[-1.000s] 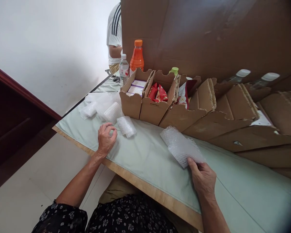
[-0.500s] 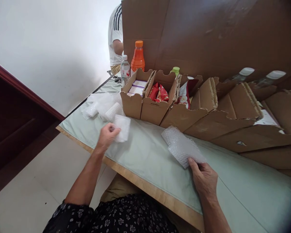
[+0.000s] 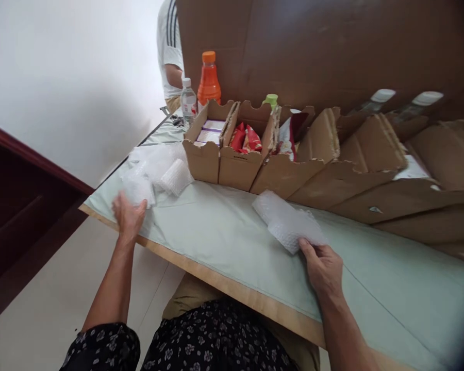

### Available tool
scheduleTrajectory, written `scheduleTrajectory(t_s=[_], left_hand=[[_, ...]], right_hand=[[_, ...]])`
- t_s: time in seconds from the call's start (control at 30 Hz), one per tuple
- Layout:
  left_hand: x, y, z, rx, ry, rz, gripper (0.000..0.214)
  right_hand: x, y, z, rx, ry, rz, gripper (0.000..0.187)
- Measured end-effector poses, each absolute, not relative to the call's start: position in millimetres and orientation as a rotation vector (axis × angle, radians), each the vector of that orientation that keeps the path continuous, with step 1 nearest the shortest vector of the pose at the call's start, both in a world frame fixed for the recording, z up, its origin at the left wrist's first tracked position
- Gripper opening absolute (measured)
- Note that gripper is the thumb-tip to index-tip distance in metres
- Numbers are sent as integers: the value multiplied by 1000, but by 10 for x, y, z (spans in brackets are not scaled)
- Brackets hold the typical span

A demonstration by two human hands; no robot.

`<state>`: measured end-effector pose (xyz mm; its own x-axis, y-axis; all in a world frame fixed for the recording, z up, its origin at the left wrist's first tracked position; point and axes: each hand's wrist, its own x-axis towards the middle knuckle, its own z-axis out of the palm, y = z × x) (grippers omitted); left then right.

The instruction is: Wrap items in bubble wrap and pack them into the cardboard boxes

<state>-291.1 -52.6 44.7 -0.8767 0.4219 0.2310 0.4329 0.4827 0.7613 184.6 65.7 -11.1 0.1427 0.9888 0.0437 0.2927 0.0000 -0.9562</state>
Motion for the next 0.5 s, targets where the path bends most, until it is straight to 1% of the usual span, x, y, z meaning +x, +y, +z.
scheduleTrajectory(t_s=[0.1,0.17,0.23,0.3,0.37,0.4,0.43,0.5], left_hand=[[-2568,-661,429,-850,-2524,-1620,88],[-2233,-700,394,-1029,-2547,-1856,86],[-1828,-676,355,-1292,-2642,-1999,81],[-1417,-598,333,-1563,-2670,-2147,86],[-1075,-504,335,-1794,-2681,-2417,88],[-945,-464,341,-1875,-2717,-2531,83],[-846,-435,347,-1921,-2784,-2597,72],[-732,-408,344,-1911,-2958,-2536,48]], right_hand=[[1871,555,5,-1353,-1241,1132,40],[1882,464,85,-1307,-1257,1209,44],[1867,370,155,-1248,-1271,1333,46],[1828,289,202,-1194,-1277,1466,48],[1788,225,215,-1168,-1274,1565,50],[1782,197,210,-1170,-1261,1603,53],[1792,167,197,-1178,-1240,1634,57],[1870,96,165,-1218,-1166,1632,69]])
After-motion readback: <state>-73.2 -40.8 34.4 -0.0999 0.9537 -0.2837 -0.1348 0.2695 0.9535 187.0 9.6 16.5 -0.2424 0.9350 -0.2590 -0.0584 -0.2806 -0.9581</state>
